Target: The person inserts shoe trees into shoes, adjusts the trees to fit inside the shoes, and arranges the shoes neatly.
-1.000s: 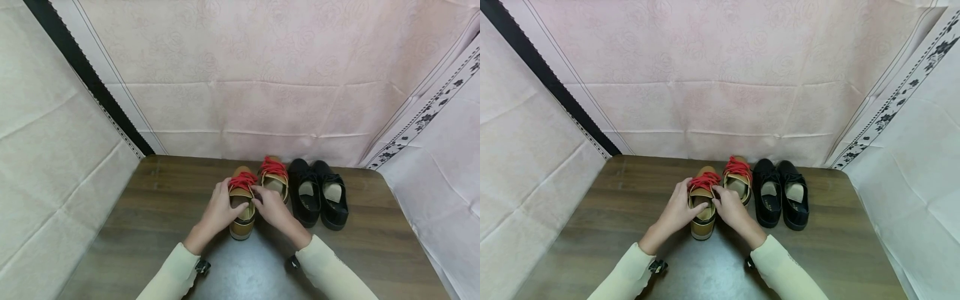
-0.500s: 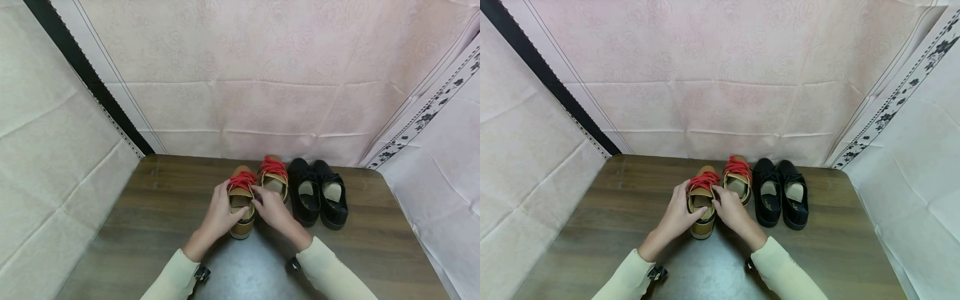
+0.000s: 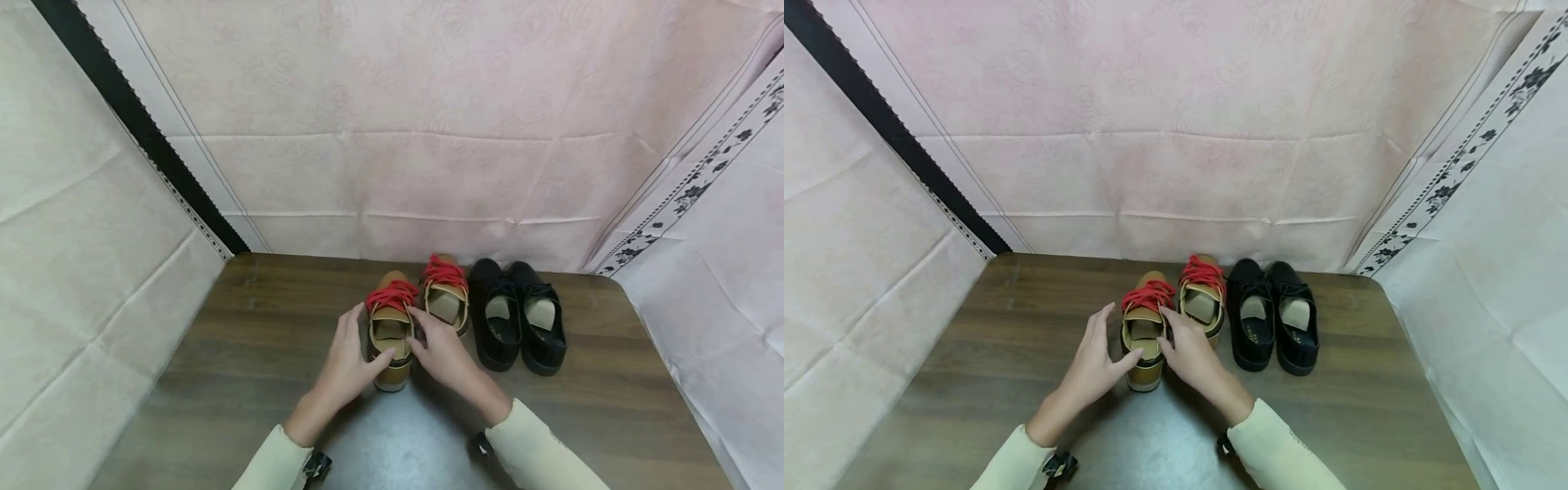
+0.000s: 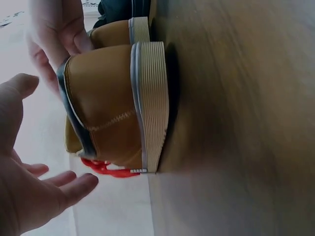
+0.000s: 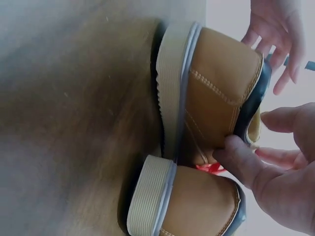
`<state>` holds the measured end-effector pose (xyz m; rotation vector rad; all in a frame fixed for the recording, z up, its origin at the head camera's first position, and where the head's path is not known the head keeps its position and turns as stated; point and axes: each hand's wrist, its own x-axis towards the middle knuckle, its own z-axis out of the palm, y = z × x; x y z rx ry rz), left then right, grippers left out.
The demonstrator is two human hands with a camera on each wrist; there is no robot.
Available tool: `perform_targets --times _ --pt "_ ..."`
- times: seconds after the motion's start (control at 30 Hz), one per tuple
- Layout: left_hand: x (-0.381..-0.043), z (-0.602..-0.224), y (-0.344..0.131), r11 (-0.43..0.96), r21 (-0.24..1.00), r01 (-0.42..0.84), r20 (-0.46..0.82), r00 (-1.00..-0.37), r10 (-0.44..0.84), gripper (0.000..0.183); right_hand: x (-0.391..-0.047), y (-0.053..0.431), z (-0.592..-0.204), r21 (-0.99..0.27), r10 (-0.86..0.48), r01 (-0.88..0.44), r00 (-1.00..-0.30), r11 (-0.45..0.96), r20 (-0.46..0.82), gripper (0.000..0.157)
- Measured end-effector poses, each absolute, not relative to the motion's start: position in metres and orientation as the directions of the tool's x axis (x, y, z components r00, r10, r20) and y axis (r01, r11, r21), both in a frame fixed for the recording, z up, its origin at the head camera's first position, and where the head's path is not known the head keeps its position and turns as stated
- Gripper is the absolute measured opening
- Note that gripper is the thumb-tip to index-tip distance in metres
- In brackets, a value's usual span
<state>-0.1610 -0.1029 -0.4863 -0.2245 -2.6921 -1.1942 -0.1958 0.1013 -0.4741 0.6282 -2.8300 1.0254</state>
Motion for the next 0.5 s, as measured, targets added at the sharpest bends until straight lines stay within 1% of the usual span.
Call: perform_targets --times 0.1,0.23,0.3,0.37,0.5 --pt "-0.158 -0.486 -0.112 0.660 0.716 0.226 0.253 -0.966 0.056 0.091 -0.190 0.099 -0.475 -0.632 -0.369 -0.364 -0.920 0.684 0.132 0.071" --pt "-0.158 -0.486 -0.123 0.661 0.711 0.240 0.277 -0.959 0.051 0.085 -0.182 0.094 -0.477 -0.670 -0.380 -0.313 -0.924 0.674 0.049 0.100" --pt "-0.158 -0.486 -0.127 0.663 0.709 0.241 0.280 -0.959 0.048 0.085 -0.180 0.091 -0.479 -0.681 -0.383 -0.305 -0.923 0.666 0.039 0.110" --pt "-0.159 -0.487 -0.130 0.666 0.707 0.240 0.280 -0.959 0.048 0.084 -0.178 0.087 -0.482 -0.675 -0.379 -0.302 -0.925 0.673 0.036 0.115" --pt "-0.161 -0.489 -0.136 0.672 0.703 0.232 0.281 -0.959 0.038 0.084 -0.178 0.081 -0.485 -0.661 -0.359 -0.306 -0.931 0.685 0.059 0.119"
